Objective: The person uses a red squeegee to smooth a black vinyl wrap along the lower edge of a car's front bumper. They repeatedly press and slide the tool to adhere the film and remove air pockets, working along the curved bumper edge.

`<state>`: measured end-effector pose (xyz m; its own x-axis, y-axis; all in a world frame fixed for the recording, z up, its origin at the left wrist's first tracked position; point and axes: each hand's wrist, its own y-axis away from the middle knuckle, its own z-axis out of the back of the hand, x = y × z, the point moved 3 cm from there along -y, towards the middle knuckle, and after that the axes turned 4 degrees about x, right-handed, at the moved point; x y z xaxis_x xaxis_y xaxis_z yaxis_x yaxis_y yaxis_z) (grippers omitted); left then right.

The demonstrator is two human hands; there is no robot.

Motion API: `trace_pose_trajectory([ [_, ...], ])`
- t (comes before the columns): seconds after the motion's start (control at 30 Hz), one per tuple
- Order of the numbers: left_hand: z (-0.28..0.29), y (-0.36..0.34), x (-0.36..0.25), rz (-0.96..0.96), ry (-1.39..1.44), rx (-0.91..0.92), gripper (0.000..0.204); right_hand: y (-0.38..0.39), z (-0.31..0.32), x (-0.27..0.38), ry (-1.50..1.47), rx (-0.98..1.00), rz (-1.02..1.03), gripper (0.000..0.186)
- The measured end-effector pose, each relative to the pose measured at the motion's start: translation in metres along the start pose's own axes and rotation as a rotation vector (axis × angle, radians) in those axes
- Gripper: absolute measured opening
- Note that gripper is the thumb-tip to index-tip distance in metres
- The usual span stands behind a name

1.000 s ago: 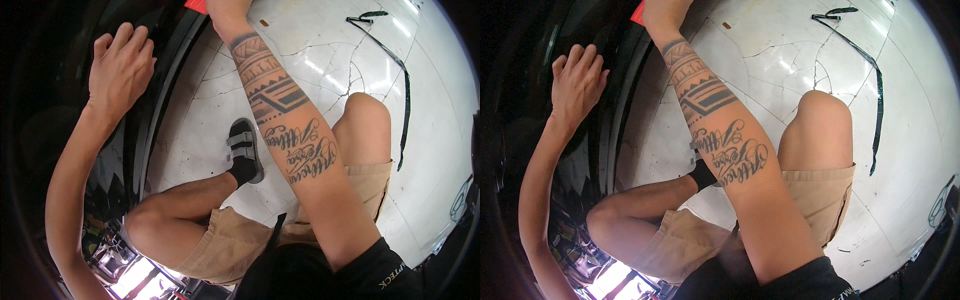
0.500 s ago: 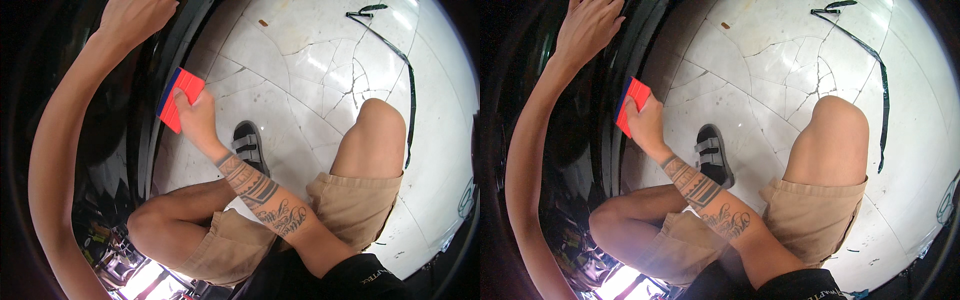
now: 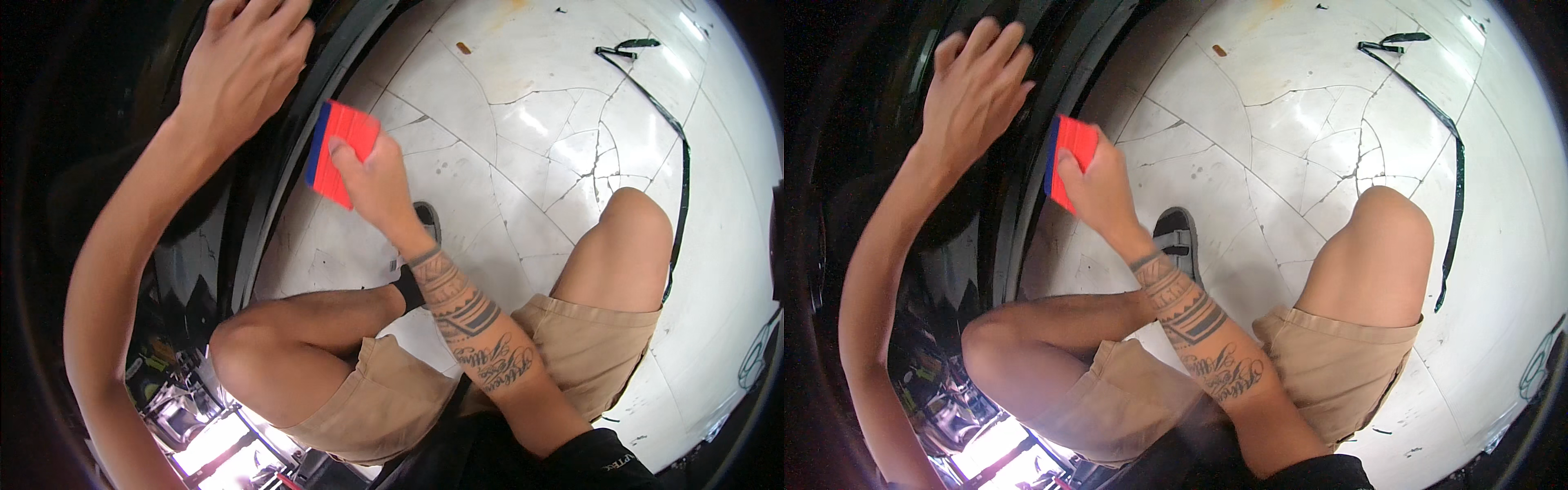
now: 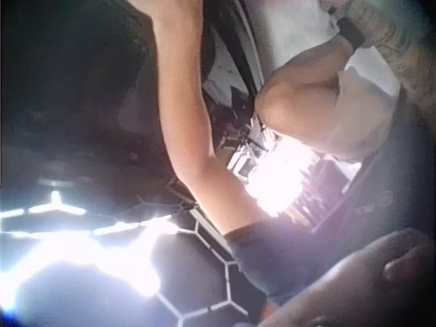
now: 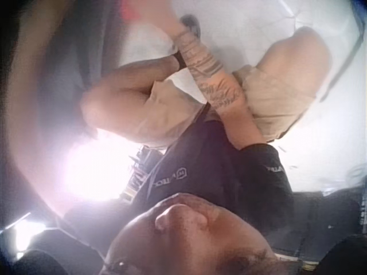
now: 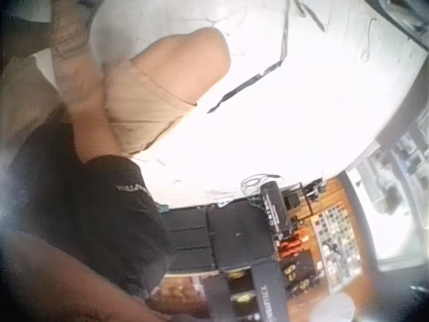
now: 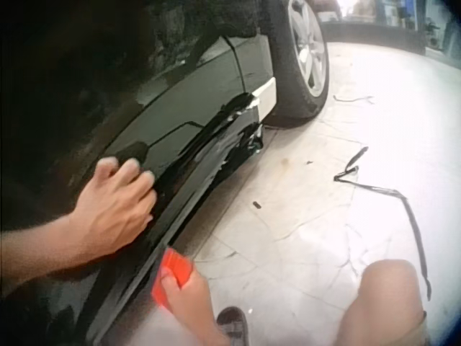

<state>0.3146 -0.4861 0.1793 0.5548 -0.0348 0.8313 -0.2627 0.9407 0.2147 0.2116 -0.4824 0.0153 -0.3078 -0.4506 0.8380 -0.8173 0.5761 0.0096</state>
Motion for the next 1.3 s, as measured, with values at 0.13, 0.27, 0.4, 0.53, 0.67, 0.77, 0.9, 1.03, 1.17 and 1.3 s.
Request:
trace_pose_trajectory([
  [0.13, -0.011, 0.067, -0.02, 0.056, -0.03, 0.018, 0.033, -0.044, 0.013, 0.029, 0.147, 0.021, 0.143, 0.016],
  [0.27, -0.016, 0.088, -0.034, 0.131, -0.002, 0.1, 0.027, -0.071, 0.014, 0.047, 0.275, 0.056, 0.117, 0.02],
  [0.4, -0.012, 0.097, -0.037, 0.195, 0.059, 0.091, 0.021, -0.035, -0.036, 0.021, 0.466, 0.034, 0.115, 0.024],
  [0.53, -0.017, 0.094, -0.034, 0.215, 0.068, 0.03, 0.016, 0.018, -0.063, -0.005, 0.339, 0.188, -0.024, 0.021],
  [0.67, -0.025, 0.093, -0.037, 0.249, 0.118, -0.002, 0.018, 0.041, -0.032, -0.026, 0.332, 0.452, -0.175, 0.017],
  [0.77, -0.028, 0.089, -0.042, 0.267, 0.067, 0.045, 0.014, 0.04, -0.013, -0.023, 0.568, 0.436, -0.083, 0.038],
  [0.9, -0.026, 0.087, -0.043, 0.275, 0.121, 0.043, 0.012, 0.008, -0.013, -0.001, 0.836, 0.351, 0.352, 0.076],
  [1.03, -0.021, 0.084, -0.041, 0.276, 0.133, 0.034, 0.011, -0.016, -0.022, 0.009, 1.042, 0.337, 0.214, 0.075],
  [1.17, -0.018, 0.085, -0.038, 0.278, 0.124, 0.065, 0.011, 0.001, -0.039, 0.015, 1.139, 0.381, 0.15, 0.069],
  [1.3, -0.014, 0.086, -0.034, 0.26, 0.119, 0.067, 0.012, 0.016, -0.052, 0.014, 1.131, 0.341, 0.174, 0.063],
])
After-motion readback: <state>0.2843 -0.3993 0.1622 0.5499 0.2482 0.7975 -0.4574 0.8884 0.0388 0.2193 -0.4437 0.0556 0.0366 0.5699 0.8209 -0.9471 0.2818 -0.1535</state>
